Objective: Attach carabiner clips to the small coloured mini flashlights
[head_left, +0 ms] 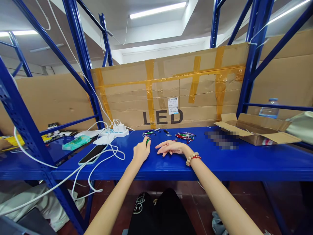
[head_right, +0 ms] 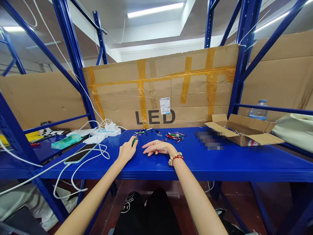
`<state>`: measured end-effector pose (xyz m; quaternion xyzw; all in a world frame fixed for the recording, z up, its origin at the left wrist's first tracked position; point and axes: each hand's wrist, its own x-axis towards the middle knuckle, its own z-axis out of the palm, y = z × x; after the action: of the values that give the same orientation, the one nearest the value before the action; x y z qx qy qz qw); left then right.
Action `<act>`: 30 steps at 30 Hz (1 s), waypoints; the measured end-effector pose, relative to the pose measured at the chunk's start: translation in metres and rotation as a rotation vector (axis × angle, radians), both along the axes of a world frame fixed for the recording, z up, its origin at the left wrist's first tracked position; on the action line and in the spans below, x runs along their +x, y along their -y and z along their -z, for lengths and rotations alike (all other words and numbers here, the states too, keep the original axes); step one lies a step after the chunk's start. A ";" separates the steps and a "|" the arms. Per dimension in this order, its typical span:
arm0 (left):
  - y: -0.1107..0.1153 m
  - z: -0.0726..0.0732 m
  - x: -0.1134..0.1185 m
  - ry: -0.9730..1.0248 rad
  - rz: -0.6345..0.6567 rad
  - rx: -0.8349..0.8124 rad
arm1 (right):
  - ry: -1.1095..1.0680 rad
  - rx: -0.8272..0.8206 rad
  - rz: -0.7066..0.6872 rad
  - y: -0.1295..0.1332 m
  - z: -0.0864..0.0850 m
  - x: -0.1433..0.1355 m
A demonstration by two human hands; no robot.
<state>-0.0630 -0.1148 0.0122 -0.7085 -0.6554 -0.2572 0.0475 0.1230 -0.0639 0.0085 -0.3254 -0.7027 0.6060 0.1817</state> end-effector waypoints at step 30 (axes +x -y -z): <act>0.001 0.003 0.001 -0.089 0.286 -0.072 | 0.037 0.001 0.099 0.004 -0.003 -0.004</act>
<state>-0.0618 -0.1158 0.0089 -0.8065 -0.5539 -0.2060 0.0143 0.1190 -0.0674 0.0118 -0.3706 -0.6894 0.5898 0.1987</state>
